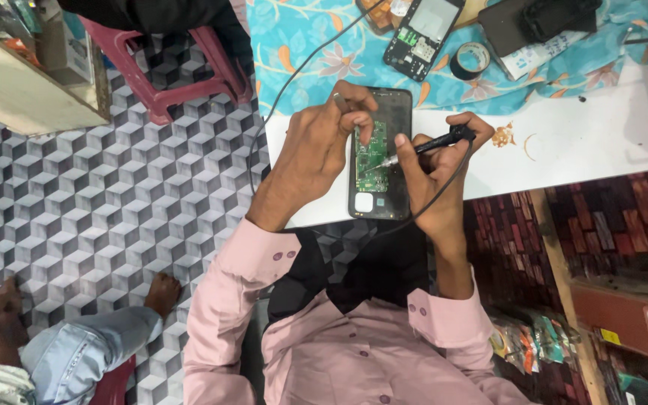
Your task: The person uses a soldering iron and tweezers to work on a smartphone motherboard placed on a table. The person applies heat and manipulates small components on the circuit board throughout the clip.
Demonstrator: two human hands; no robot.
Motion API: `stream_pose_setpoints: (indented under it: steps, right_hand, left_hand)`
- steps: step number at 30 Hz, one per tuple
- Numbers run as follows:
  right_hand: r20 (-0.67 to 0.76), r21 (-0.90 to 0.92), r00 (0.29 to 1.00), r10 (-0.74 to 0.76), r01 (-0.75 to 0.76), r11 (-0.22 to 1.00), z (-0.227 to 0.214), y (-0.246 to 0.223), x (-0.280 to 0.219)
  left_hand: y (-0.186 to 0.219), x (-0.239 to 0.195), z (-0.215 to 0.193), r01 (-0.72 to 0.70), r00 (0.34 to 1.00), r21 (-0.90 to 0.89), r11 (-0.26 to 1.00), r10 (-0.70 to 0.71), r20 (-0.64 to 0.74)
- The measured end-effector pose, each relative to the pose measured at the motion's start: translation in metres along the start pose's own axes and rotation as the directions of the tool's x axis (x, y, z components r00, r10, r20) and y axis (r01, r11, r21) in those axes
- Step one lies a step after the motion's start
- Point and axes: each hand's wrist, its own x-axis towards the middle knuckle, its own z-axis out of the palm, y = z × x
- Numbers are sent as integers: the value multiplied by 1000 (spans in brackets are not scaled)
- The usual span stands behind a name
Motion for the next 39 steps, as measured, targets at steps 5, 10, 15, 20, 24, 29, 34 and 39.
stream_pose_setpoints:
  steps: [5, 10, 15, 20, 24, 29, 34, 39]
  right_hand:
    - [42, 11, 996, -78, 78, 997, 1, 0, 0]
    - [82, -56, 987, -141, 146, 988, -5, 13, -3]
    - [55, 25, 989, -134, 133, 991, -4, 19, -3]
    - [45, 28, 988, -147, 146, 989, -5, 17, -3]
    - [39, -9, 992, -121, 122, 993, -4, 16, -1]
    - [13, 29, 989, -145, 145, 989, -2, 15, -1]
    - [14, -4, 992, -127, 127, 992, -4, 19, -1]
    - [40, -88, 977, -208, 211, 974, -5, 18, -2]
  left_hand:
    - [3, 0, 3, 97, 995, -54, 994, -97, 7]
    - [3, 2, 2, 57, 998, -70, 996, -58, -5]
    - [7, 3, 0, 120, 993, -21, 993, -120, 13]
    - [9, 3, 1, 58, 998, -14, 998, -58, -3]
    - [9, 5, 1, 113, 993, 2, 994, -113, 17]
    - [10, 6, -1, 54, 999, -11, 998, -54, 3]
    - [9, 5, 1, 68, 998, 19, 998, -68, 12]
    - [13, 7, 1, 69, 998, 11, 998, -69, 6]
